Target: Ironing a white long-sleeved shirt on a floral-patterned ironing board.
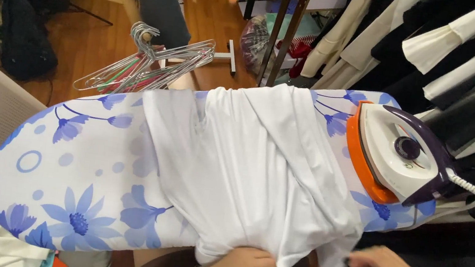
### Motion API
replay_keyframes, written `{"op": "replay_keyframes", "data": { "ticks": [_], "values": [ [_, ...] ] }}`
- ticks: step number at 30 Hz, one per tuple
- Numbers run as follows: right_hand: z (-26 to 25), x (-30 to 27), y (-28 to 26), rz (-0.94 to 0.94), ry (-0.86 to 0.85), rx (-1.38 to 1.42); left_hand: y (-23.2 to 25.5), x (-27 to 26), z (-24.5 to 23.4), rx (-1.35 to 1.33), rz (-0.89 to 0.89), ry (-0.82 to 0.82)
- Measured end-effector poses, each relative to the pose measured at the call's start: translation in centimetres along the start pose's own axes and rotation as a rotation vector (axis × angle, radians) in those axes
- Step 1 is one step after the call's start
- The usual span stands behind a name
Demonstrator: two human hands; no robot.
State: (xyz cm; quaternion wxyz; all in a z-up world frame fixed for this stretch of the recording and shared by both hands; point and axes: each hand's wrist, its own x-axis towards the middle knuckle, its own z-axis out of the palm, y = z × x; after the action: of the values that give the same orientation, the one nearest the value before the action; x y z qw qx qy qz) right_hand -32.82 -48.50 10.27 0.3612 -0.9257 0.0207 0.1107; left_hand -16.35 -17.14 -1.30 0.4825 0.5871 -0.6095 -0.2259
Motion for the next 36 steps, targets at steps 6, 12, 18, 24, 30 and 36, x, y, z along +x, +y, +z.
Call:
{"op": "replay_keyframes", "data": {
  "ticks": [6, 12, 18, 24, 30, 36],
  "values": [
    [4.9, 10.4, -9.6, -0.189, 0.155, -0.032, -2.6, 1.2, 4.0, -0.023, 0.121, -0.242],
    [12.0, 15.5, -9.3, -0.410, 0.221, -0.201, 7.0, 0.0, -11.2, -0.220, -0.155, -0.362],
    [18.3, 16.5, -10.2, -0.573, 0.161, -0.543, -3.5, -8.6, -20.7, 0.327, -0.587, 0.957],
    [18.8, 17.3, -11.8, -0.638, 0.354, -0.683, -5.9, -6.8, -26.2, -0.407, -0.960, 1.037],
    [17.1, 18.2, -10.1, -0.594, 0.296, -0.575, -3.5, -0.8, -27.3, -0.537, -1.085, 0.845],
    [13.4, 20.4, -8.1, -0.419, 0.441, -0.736, -10.0, 3.3, -27.7, -0.578, -0.963, 1.152]
  ]
}}
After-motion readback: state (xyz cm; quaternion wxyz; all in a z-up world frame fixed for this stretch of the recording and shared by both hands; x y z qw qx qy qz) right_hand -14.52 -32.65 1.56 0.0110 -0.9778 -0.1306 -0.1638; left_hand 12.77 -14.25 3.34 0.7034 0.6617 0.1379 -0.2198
